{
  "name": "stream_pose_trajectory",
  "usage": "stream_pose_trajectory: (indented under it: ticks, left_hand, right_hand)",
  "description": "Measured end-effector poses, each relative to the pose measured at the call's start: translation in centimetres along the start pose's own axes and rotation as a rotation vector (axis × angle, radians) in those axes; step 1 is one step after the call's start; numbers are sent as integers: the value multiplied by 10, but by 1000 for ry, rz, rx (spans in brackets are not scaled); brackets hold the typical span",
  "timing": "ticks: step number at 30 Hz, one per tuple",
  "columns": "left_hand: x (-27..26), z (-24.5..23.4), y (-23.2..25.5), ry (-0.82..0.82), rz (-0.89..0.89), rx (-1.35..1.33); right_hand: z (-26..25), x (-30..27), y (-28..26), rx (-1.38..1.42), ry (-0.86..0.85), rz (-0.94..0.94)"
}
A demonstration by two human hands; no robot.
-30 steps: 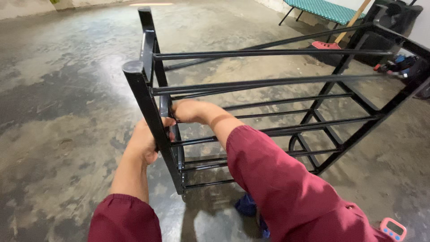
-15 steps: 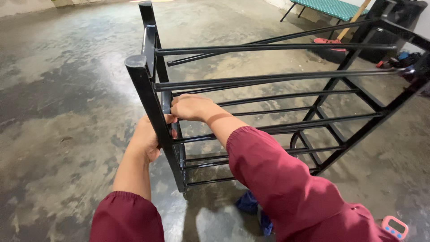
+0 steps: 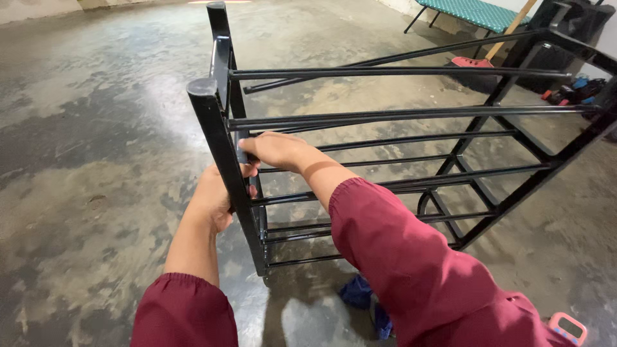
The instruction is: The person assembles a black metal shoe rack by inserting horizontal bars into vertical supports and securing them with small fasteners. The person repeatedly adjusts and tightens the connections to ensure stability.
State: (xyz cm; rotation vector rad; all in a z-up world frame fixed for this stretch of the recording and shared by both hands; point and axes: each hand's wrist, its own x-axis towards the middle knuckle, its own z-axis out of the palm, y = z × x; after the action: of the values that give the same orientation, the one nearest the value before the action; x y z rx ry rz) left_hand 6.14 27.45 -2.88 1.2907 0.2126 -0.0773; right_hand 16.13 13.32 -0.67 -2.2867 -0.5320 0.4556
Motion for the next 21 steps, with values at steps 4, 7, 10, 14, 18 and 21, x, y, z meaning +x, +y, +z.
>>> stream_pose_trajectory:
  ticks: [4, 7, 10, 14, 18, 21]
  left_hand:
    - [1, -2, -2, -3, 7, 7]
    - [4, -5, -5, -33, 29, -13]
    - [5, -7, -6, -30, 31, -3]
    - [5, -7, -7, -3, 23, -4]
    - [6, -5, -9, 29, 22, 0]
    - [8, -5, -9, 31, 15, -4]
  right_hand:
    - [0, 3, -6, -141, 43, -8]
    - [-1, 4, -10, -281, 36, -20]
    - [-1, 0, -12, -330, 31, -41]
    - [2, -4, -13, -268, 18, -46]
    - [7, -2, -8, -317, 28, -94]
    - [8, 5, 2, -332, 31, -93]
